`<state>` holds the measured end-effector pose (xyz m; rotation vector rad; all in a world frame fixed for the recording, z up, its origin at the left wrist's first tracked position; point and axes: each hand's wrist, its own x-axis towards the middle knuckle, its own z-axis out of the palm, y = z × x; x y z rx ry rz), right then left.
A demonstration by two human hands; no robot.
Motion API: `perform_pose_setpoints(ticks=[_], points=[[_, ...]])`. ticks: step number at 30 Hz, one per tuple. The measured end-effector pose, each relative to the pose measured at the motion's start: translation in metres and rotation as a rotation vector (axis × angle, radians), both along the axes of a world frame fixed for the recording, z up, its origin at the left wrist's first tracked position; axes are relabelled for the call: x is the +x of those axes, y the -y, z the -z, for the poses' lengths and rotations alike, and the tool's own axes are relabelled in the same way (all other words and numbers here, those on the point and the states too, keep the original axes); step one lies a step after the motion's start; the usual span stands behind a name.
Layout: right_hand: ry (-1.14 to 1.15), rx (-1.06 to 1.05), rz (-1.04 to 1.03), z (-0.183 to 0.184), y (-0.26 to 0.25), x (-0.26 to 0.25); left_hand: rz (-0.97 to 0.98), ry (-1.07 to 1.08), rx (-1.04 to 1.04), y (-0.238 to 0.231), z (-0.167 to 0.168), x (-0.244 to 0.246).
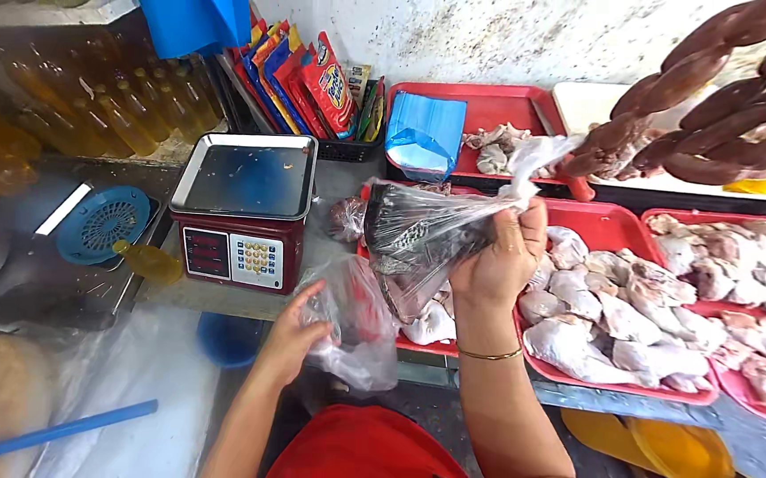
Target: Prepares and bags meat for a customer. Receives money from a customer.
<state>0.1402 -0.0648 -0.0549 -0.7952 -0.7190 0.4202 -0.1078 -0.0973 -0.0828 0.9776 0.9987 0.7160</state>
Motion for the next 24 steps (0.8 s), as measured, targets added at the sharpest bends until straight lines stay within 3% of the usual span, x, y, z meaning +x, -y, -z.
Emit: perform_pose_setpoints(ticks=[3,5,9,12,15,21,24], points=[[0.258,0.188,0.084,-0.009,0.009,-0.019,-0.118,0.216,-0.183,-0.014,-0.009,0.018],[0.409,0.189,0.063,0.004,0.020,-0.035,-0.207,0.271,-0.178,-0.022,-0.019,0.015],[0.243,0.043,-0.180,0.058,0.033,-0.067,-0.316,0.076,-0.007,-0.040,-0.038,-0.011],[0.100,-0.079,-0.442,0.086,0.041,-0.089,-0.077,-0.267,0.062,-0.053,-0.037,-0.028],[0.087,-0.073,-0.646,0.095,0.046,-0.102,0.098,-0.550,0.109,-0.067,-0.026,-0.032],[0.409,0.083,-0.898,0.087,0.052,-0.110,0.336,-0.764,0.412,-0.080,-0.033,-0.013],[0.349,-0.040,-0.914,0.093,0.046,-0.106,0.378,-0.698,0.517,-0.062,-0.058,-0.011]])
